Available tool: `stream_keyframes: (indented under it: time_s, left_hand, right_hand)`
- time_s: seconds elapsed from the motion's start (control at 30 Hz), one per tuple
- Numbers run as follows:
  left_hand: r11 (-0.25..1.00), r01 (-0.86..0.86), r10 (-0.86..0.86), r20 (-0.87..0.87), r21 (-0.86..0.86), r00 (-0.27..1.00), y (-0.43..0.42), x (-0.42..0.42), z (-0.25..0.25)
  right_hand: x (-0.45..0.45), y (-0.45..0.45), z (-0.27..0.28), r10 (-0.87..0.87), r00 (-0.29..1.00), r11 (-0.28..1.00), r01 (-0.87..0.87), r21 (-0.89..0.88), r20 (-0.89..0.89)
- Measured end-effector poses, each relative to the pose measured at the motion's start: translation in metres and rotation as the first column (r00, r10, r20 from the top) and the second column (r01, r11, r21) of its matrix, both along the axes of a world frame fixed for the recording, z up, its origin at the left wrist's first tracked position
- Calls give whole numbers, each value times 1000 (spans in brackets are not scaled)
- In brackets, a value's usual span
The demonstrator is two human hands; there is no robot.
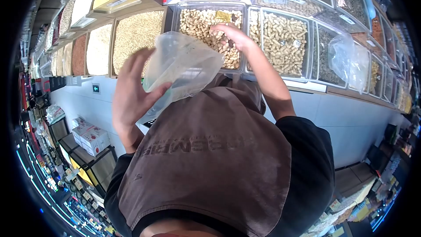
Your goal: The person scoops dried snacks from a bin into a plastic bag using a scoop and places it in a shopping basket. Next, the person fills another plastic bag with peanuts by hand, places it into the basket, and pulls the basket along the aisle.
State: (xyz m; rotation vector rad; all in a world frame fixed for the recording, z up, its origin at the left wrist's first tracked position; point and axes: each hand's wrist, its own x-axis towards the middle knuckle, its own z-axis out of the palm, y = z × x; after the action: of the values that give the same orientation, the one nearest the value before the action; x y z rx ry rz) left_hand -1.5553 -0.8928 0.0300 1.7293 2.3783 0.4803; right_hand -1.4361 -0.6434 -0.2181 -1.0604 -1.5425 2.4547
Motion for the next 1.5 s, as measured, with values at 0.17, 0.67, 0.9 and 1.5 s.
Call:
stream_keyframes:
  time_s: [0.17, 0.67, 0.9, 1.5]
  left_hand:
    - [968, 121, -72, 218, -220, 973, -15, 0, -34]
    - [950, -287, 7, 913, 121, 409, 53, -42, -115]
    - [889, -410, -121, 969, 203, 217, 76, -48, -93]
    - [648, -680, -113, 926, 343, 360, 33, -90, -77]
  right_hand:
    - [2, 9, 38, -132, 982, 980, 109, -164, -138]
    - [-27, -51, 176, 42, 808, 998, -8, 59, -587]
    - [-30, -78, 158, 307, 912, 731, -42, 682, -273]
    - [18, -3, 36, 264, 963, 716, -235, 657, 57]
